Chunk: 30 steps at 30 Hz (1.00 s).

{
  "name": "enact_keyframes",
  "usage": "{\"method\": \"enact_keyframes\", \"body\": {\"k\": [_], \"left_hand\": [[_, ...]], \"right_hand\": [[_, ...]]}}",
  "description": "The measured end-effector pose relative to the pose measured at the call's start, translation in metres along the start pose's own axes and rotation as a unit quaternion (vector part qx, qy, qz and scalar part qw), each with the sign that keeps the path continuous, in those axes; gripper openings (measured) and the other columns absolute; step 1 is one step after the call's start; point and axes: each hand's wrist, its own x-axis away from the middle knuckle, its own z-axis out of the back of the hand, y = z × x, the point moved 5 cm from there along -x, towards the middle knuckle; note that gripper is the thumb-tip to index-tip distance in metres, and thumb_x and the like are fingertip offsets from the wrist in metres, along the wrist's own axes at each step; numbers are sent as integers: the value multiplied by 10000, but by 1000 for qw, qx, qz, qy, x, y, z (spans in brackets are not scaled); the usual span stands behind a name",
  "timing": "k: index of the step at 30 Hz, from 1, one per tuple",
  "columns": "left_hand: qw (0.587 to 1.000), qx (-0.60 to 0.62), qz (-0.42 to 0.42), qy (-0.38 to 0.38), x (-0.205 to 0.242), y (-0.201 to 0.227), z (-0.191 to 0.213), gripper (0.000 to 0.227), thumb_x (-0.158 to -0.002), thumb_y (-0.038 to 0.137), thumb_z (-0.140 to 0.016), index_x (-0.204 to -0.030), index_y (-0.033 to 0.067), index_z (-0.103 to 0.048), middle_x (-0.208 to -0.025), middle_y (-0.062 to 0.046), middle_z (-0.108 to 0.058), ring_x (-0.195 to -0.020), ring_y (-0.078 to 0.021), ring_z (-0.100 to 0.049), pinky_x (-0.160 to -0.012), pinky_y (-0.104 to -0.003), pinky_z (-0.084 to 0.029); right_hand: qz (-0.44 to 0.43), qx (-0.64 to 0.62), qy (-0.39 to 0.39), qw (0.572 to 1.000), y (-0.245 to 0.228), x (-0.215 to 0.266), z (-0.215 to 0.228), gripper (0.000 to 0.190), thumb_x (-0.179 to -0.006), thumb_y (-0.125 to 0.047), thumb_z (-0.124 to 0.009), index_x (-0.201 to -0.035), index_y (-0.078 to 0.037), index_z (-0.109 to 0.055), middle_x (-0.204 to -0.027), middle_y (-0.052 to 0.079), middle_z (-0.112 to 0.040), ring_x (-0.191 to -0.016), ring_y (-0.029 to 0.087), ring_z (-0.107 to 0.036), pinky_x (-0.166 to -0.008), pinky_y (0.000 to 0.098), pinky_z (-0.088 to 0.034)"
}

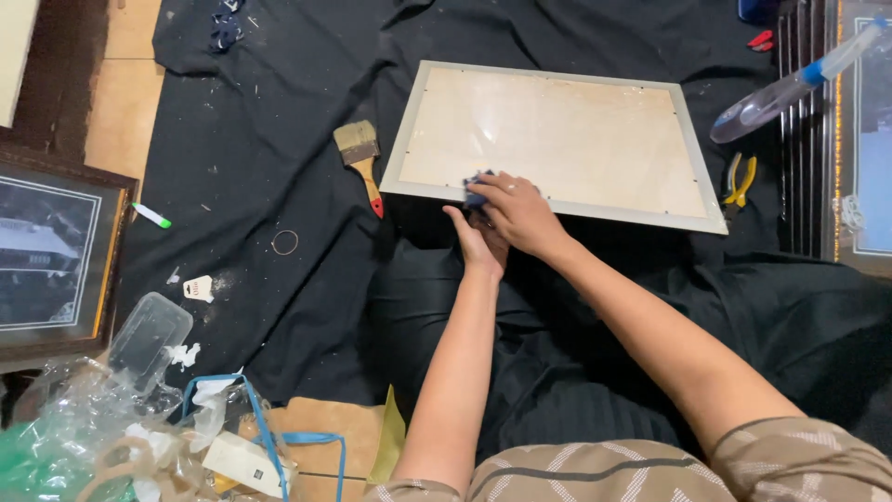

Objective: Polishing and cleaning the glass of a picture frame using a cleaning spray and a cloth.

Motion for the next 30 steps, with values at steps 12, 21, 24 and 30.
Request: {"method": "enact_keyframes", "body": {"k": [12,21,24,30], "left_hand": [[996,74,16,38,-36,-33,33,1002,-772,1012,-365,-1376,227,-512,-1315,-124,-611,-1188,-400,-632,-1017,-563,-540],[995,78,43,42,-26,-34,23,1054,-732,1038,-353,-1481,310,-491,-1486,-6,-544,-1332,-343,-546,-1121,-586,-449],[996,70,32,42,-17,-26,20,1033,-731,1036,-357,-1439,297,-501,-1427,-23,-558,-1297,-348,-562,-1101,-580,-460],[998,46,7,42,-1,-6,13,979,-731,1029,-367,-1313,259,-528,-1250,-75,-600,-1190,-365,-610,-1043,-562,-494]], "right_hand": [[63,-63,-157,984,-41,-66,-55,436,-1015,-239,-579,-1445,-312,-591,-1532,47,-544,-1370,443,-510,-1107,621,-372],[-46,-1,-104,994,32,-3,-21,451,-960,-248,-523,-1371,-395,-637,-1486,-56,-590,-1359,328,-552,-1110,541,-383],[32,-11,-88,996,-25,-42,-38,457,-970,-227,-551,-1410,-331,-617,-1478,33,-596,-1310,428,-572,-1051,585,-421],[57,24,-90,994,-47,-75,-91,432,-1020,-273,-573,-1440,-373,-577,-1516,-20,-555,-1367,347,-552,-1113,552,-394]]}}
